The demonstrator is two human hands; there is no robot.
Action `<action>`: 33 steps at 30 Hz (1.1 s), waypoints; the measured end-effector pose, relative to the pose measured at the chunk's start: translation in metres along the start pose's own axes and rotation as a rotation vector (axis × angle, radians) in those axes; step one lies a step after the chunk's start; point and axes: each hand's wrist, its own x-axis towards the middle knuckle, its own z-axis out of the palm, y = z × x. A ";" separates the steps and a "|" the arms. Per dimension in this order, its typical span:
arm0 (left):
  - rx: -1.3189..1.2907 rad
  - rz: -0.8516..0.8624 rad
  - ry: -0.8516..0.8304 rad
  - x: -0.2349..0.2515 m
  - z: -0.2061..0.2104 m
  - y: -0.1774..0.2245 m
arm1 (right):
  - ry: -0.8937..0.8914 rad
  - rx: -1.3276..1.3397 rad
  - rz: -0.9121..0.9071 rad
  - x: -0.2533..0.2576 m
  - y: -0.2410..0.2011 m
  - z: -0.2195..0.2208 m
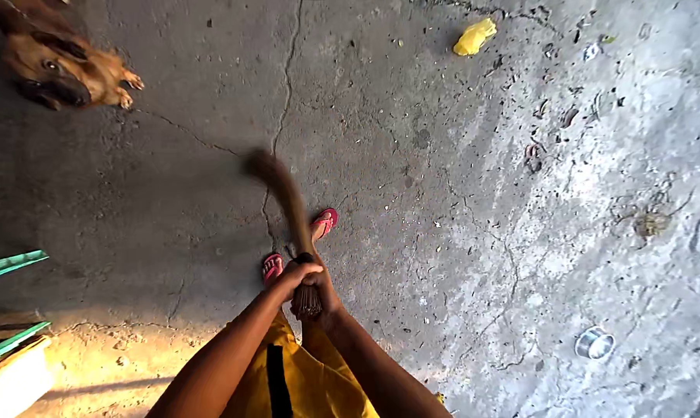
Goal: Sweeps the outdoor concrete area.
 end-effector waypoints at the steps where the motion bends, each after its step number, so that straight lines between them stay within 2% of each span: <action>1: 0.096 -0.052 -0.110 0.006 0.013 0.015 | 0.087 0.086 -0.069 -0.008 -0.003 -0.002; 3: 0.152 -0.059 -0.237 0.002 0.030 0.040 | 0.217 0.127 -0.140 -0.025 -0.015 0.007; 6: 0.095 0.036 -0.252 -0.047 0.023 0.054 | 0.181 0.048 -0.101 -0.062 -0.022 0.033; 9: -0.035 0.073 -0.061 -0.078 0.021 0.054 | 0.061 -0.067 0.022 -0.077 -0.037 0.042; 11: -0.118 0.103 0.119 -0.063 0.033 0.058 | -0.030 -0.170 0.104 -0.065 -0.067 0.029; 13: -0.112 0.146 0.202 -0.029 0.057 0.074 | -0.069 -0.141 0.131 -0.052 -0.104 0.005; 14: -0.028 0.126 0.157 -0.009 0.070 0.086 | -0.058 -0.061 0.107 -0.046 -0.120 -0.008; 15: 0.126 0.069 0.044 0.011 0.082 0.101 | 0.004 0.079 0.039 -0.044 -0.129 -0.017; 17: 0.515 -0.116 -0.292 0.047 0.109 0.141 | 0.197 0.417 -0.176 -0.041 -0.136 -0.023; 19: 0.745 -0.247 -0.521 0.069 0.138 0.180 | 0.344 0.585 -0.374 -0.033 -0.151 -0.017; 21: 0.726 -0.203 -0.620 0.067 0.142 0.210 | 0.387 0.541 -0.470 -0.030 -0.172 -0.002; 23: 0.587 -0.073 -0.648 0.048 0.118 0.225 | 0.366 0.376 -0.415 -0.036 -0.182 0.020; 24: 0.500 0.004 -0.638 0.040 0.100 0.225 | 0.300 0.295 -0.354 -0.038 -0.181 0.029; 27: 0.176 0.151 -0.439 0.011 0.041 0.209 | 0.019 0.082 -0.122 -0.032 -0.179 0.048; 29: -0.045 0.211 -0.168 -0.006 0.019 0.211 | -0.050 -0.055 -0.018 -0.021 -0.197 0.074; 31: -0.173 0.248 0.131 -0.008 0.012 0.232 | -0.093 -0.140 0.055 -0.007 -0.229 0.101; 32: -0.183 0.232 0.219 -0.003 0.012 0.247 | -0.110 -0.121 0.091 0.000 -0.247 0.110; 33: -0.142 0.203 0.235 0.005 0.013 0.262 | -0.116 -0.073 0.111 0.005 -0.262 0.114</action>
